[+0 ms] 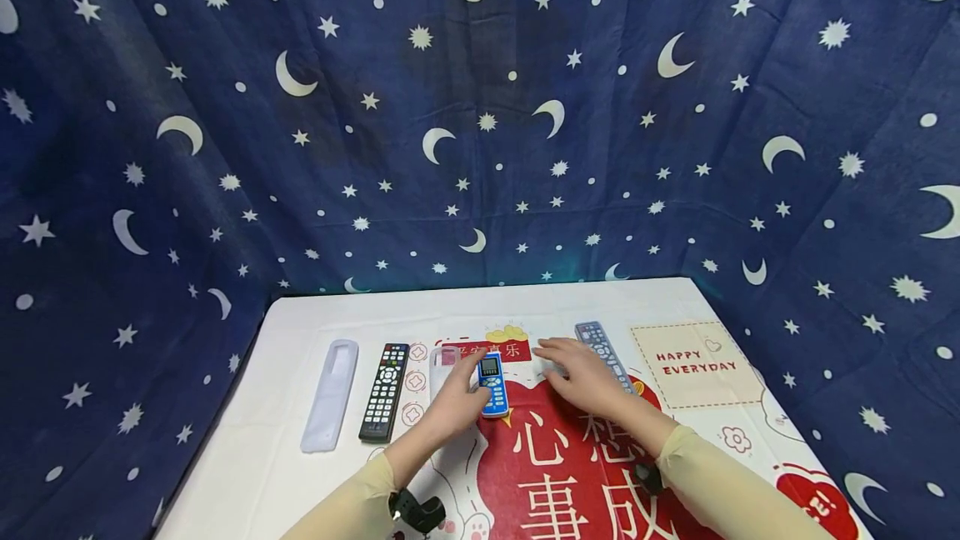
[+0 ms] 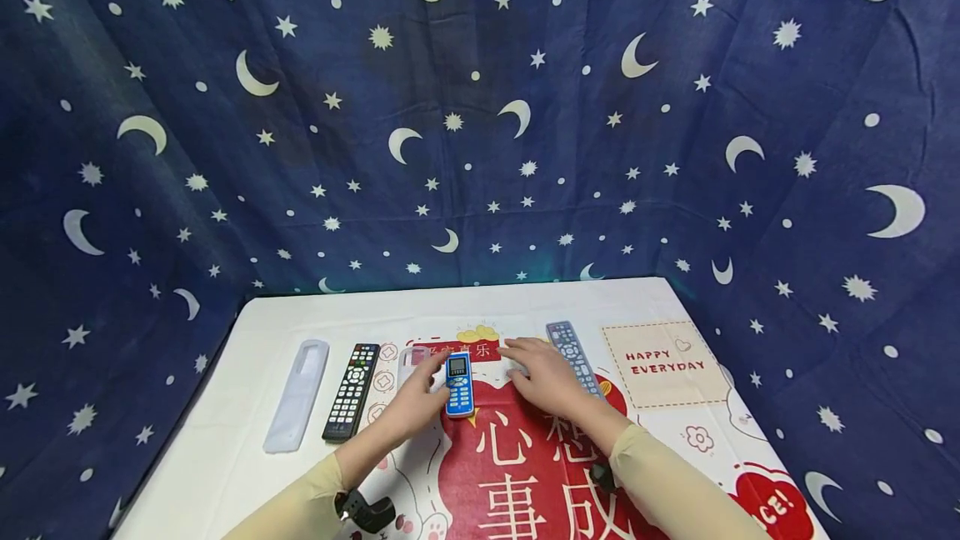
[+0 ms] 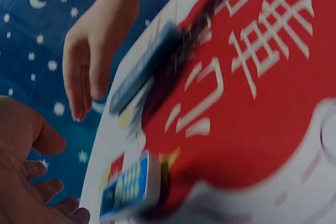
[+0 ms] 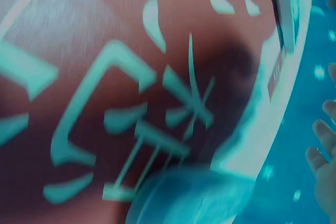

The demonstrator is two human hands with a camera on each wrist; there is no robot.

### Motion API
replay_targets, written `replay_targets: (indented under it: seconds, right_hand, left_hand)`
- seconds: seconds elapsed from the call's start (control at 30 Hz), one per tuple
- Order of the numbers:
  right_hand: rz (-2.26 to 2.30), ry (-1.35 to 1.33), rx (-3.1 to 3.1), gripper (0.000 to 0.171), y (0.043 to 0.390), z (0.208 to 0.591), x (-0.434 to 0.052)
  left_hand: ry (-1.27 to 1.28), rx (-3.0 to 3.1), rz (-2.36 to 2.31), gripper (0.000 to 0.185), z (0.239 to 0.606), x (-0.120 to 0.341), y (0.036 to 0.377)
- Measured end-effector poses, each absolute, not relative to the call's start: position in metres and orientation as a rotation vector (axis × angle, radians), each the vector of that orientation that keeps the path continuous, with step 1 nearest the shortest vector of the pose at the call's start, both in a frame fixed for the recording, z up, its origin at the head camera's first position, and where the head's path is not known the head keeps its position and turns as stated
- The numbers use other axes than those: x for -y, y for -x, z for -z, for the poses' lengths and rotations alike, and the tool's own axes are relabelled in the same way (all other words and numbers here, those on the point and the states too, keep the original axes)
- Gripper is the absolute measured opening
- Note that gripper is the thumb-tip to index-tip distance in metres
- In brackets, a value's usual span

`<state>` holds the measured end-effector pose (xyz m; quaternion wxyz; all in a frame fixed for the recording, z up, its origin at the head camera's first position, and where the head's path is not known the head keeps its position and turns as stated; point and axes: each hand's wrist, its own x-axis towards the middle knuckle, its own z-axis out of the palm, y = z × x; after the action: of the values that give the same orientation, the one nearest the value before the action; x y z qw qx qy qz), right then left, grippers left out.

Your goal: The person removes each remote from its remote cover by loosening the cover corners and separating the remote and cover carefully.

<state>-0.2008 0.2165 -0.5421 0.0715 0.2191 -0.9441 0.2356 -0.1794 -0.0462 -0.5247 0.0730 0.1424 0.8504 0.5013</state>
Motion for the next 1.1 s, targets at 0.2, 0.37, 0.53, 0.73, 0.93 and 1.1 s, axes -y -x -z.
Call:
replay_targets:
  seconds: [0.2, 0.37, 0.53, 0.73, 0.93, 1.1]
  right_hand:
    - [-0.877, -0.306, 2.864, 0.048, 0.211, 0.533, -0.261]
    - [-1.068, -0.034, 2.963, 0.055, 0.216, 0.525, -0.288]
    - [-1.186, 0.05, 3.002, 0.057, 0.216, 0.526, -0.3]
    - [-1.303, 0.231, 3.041, 0.06, 0.217, 0.532, -0.309]
    - [-1.31, 0.305, 3.081, 0.059, 0.217, 0.538, -0.316]
    - [-1.406, 0.335, 3.059, 0.059, 0.217, 0.543, -0.321]
  left_hand:
    - [-0.469, -2.31, -1.668, 0.067, 0.521, 0.006, 0.167]
    - [-0.375, -2.103, -1.751, 0.063, 0.525, -0.027, 0.159]
    - [-0.29, -2.013, -1.774, 0.064, 0.531, -0.054, 0.159]
    - [-0.159, -1.875, -1.855, 0.066, 0.537, -0.085, 0.166]
    - [-0.112, -1.749, -1.93, 0.068, 0.541, -0.104, 0.172]
    - [-0.073, -1.731, -1.94, 0.07, 0.546, -0.113, 0.173]
